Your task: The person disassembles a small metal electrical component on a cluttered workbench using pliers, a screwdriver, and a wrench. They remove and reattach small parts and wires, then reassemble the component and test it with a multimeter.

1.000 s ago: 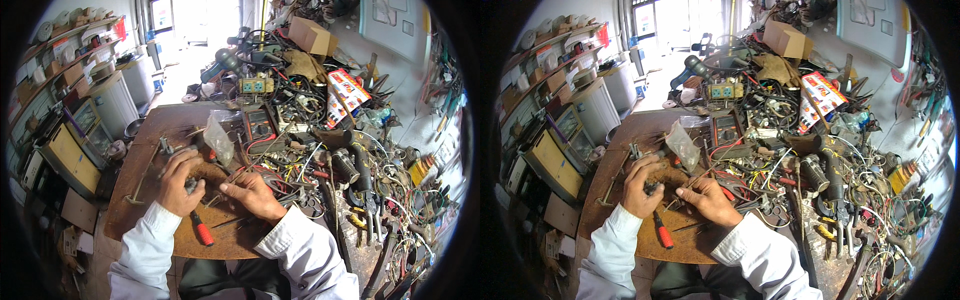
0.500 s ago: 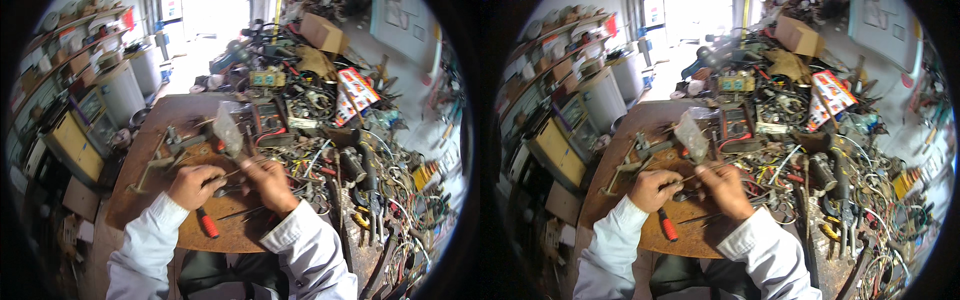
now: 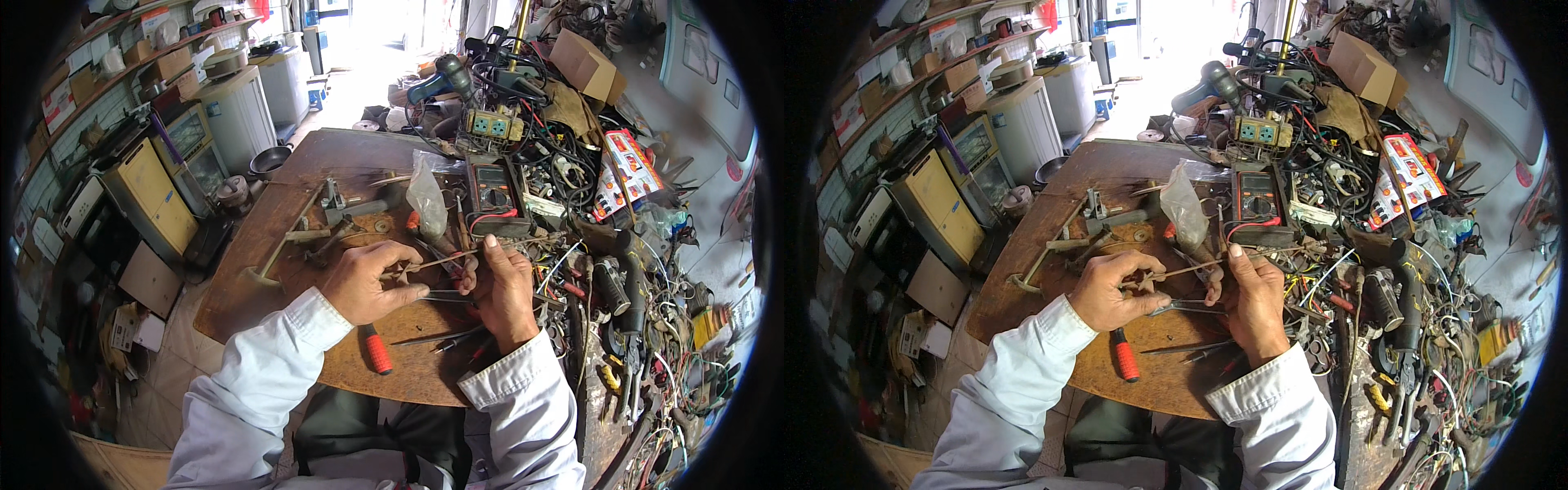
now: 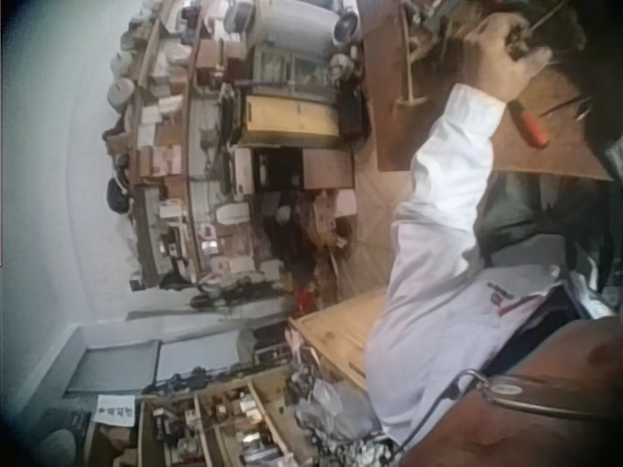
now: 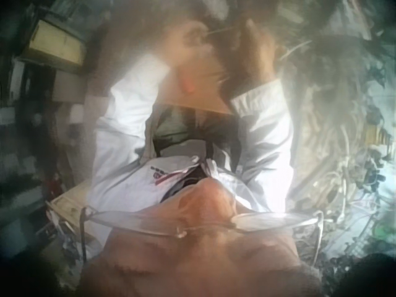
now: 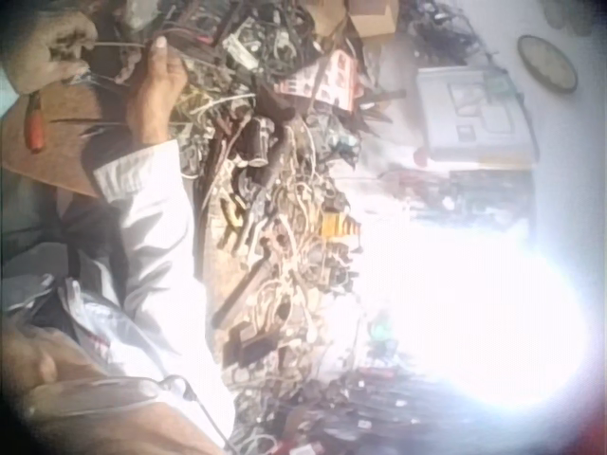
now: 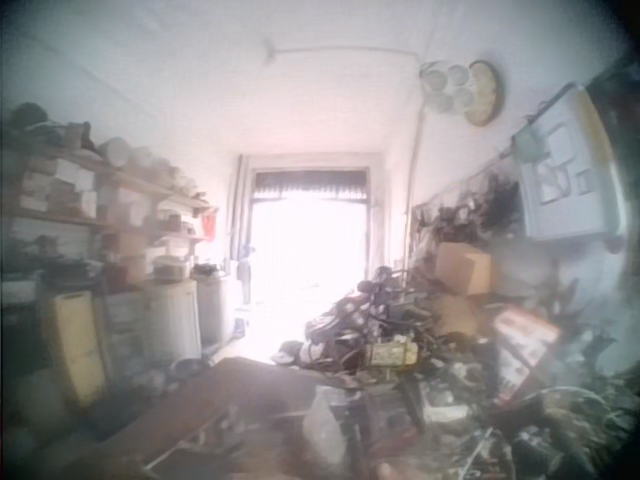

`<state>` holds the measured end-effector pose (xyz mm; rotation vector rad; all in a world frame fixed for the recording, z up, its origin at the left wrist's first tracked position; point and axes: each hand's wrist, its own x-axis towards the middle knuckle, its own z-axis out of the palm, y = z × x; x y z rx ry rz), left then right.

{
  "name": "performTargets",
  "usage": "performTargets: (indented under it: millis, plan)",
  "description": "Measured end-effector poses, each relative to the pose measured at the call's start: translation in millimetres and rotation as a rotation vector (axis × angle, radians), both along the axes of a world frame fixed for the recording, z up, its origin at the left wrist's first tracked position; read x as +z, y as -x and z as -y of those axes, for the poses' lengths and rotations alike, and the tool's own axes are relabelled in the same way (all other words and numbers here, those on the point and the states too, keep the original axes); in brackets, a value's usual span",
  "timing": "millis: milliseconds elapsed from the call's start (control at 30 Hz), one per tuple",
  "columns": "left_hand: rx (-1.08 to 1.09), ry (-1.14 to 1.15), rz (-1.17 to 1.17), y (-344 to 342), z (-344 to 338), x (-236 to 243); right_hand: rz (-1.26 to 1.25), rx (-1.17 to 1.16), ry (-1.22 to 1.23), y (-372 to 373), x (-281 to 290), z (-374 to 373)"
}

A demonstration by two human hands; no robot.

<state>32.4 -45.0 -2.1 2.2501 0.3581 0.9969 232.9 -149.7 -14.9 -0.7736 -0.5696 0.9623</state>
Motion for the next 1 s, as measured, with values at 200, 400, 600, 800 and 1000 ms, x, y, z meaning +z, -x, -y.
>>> performTargets:
  millis: [200, 400, 600, 800, 1000]
  plan:
    - [0.007, 0.001, 0.027, 3.0, -9.7, -1.8, 0.001, -0.118, 0.046, -1.9, 8.3, 2.8]
    - [-0.316, 0.581, 0.042, 6.9, -20.0, -4.5, 0.024, -0.227, 0.036, 0.0, 10.7, 3.1]
    - [-0.479, 0.818, 0.025, 11.3, -26.5, 6.2, 0.061, -0.3, 0.011, -8.5, 9.0, 6.8]
    - [-0.421, 0.832, 0.071, 14.9, -22.7, 6.4, 0.186, -0.351, -0.101, -1.9, 4.4, 3.8]
    - [-0.424, 0.79, 0.075, 10.9, -27.4, 1.5, 0.282, -0.354, -0.142, -1.3, 8.4, 9.6]
